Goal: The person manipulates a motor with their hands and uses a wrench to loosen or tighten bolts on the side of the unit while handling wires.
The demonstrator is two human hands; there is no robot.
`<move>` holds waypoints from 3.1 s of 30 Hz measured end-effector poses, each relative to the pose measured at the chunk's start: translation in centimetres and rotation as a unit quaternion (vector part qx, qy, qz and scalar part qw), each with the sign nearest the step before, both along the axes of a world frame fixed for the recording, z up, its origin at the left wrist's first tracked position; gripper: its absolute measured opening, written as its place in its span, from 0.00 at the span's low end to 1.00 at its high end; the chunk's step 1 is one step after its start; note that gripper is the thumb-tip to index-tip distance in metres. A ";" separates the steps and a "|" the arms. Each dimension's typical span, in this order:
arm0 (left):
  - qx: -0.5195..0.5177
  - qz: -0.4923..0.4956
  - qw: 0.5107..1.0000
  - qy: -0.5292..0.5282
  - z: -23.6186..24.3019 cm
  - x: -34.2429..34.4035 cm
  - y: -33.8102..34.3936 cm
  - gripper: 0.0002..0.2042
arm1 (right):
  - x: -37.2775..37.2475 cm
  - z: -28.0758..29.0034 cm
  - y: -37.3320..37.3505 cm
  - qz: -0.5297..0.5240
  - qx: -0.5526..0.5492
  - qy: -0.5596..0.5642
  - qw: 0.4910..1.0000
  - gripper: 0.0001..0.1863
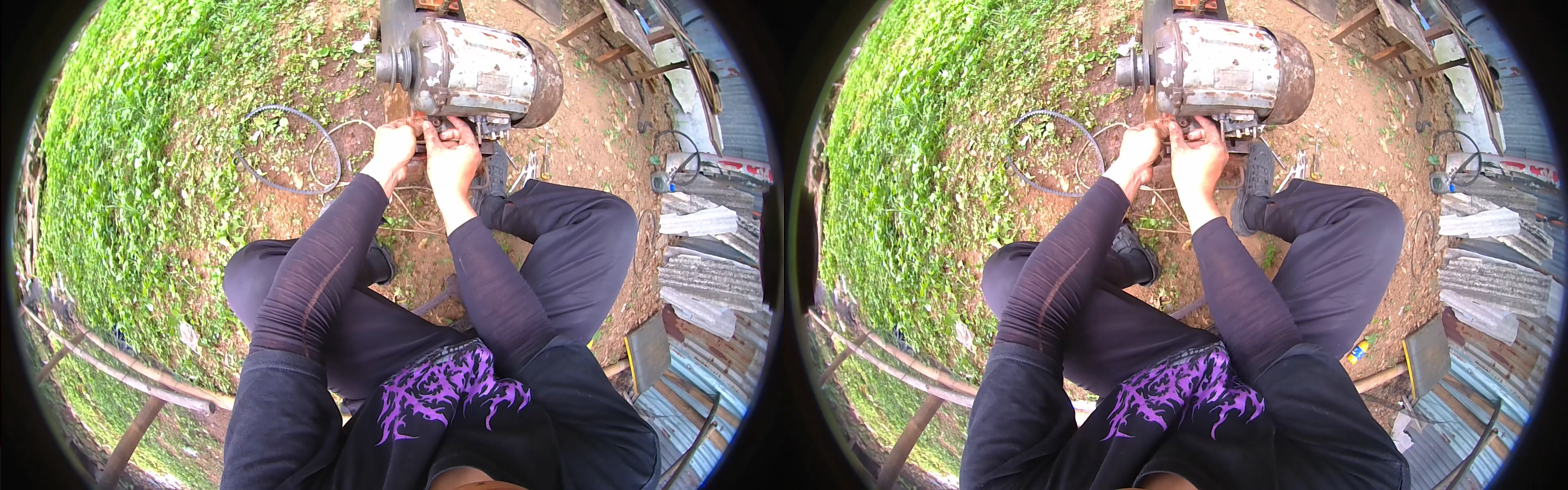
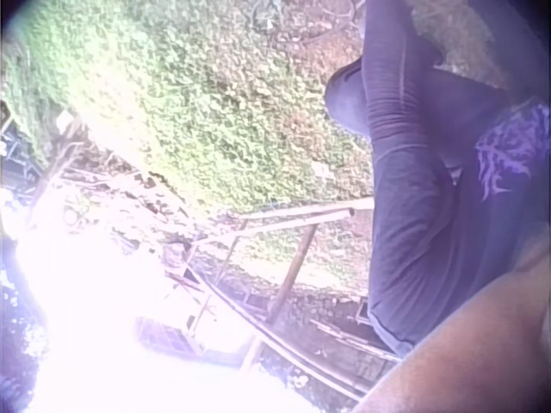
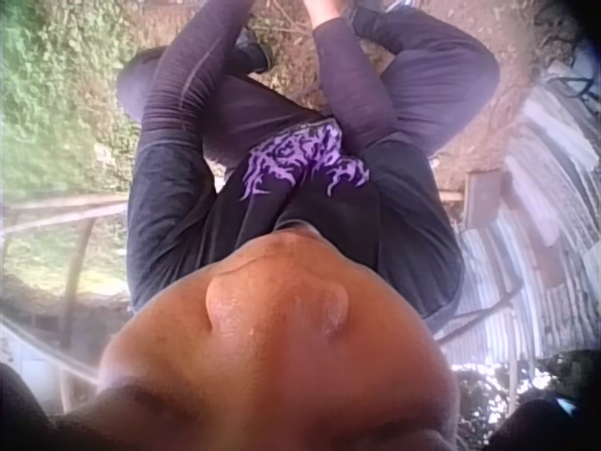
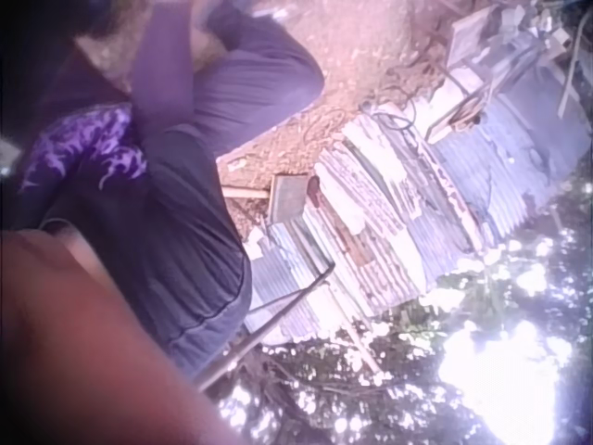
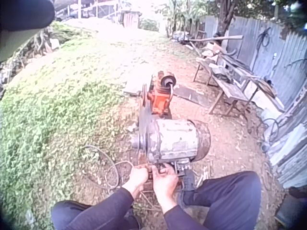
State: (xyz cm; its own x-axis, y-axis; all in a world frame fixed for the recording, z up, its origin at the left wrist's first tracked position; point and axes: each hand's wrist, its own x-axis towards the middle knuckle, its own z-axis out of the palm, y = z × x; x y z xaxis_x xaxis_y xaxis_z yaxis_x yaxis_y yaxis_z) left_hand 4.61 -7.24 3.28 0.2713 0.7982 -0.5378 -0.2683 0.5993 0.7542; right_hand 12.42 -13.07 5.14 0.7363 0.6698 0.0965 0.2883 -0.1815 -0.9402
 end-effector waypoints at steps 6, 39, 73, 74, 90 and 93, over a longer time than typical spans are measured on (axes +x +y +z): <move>-0.007 -0.023 1.000 -0.004 -0.1 0.0 0.1 0.13 | 0.9 0.2 0.3 0.022 -0.044 0.002 0.999 0.12; -0.020 -0.025 0.999 0.011 1.6 0.2 0.0 0.13 | 1.3 -1.1 -0.3 0.065 -0.013 0.030 0.997 0.12; -0.033 0.008 0.999 -0.020 2.4 0.2 0.3 0.07 | 1.0 -0.3 0.5 0.113 0.029 0.237 0.965 0.08; -0.024 0.006 1.000 -0.007 2.2 0.3 0.3 0.07 | 1.4 -0.3 0.2 0.125 0.034 0.242 0.962 0.08; -0.019 -0.022 1.000 0.011 0.4 0.1 0.6 0.10 | 1.8 -0.7 0.7 0.122 0.015 0.238 0.963 0.10; -0.027 -0.015 0.999 -0.027 0.0 0.1 0.5 0.11 | 0.2 -0.5 1.3 0.067 0.014 0.233 0.970 0.11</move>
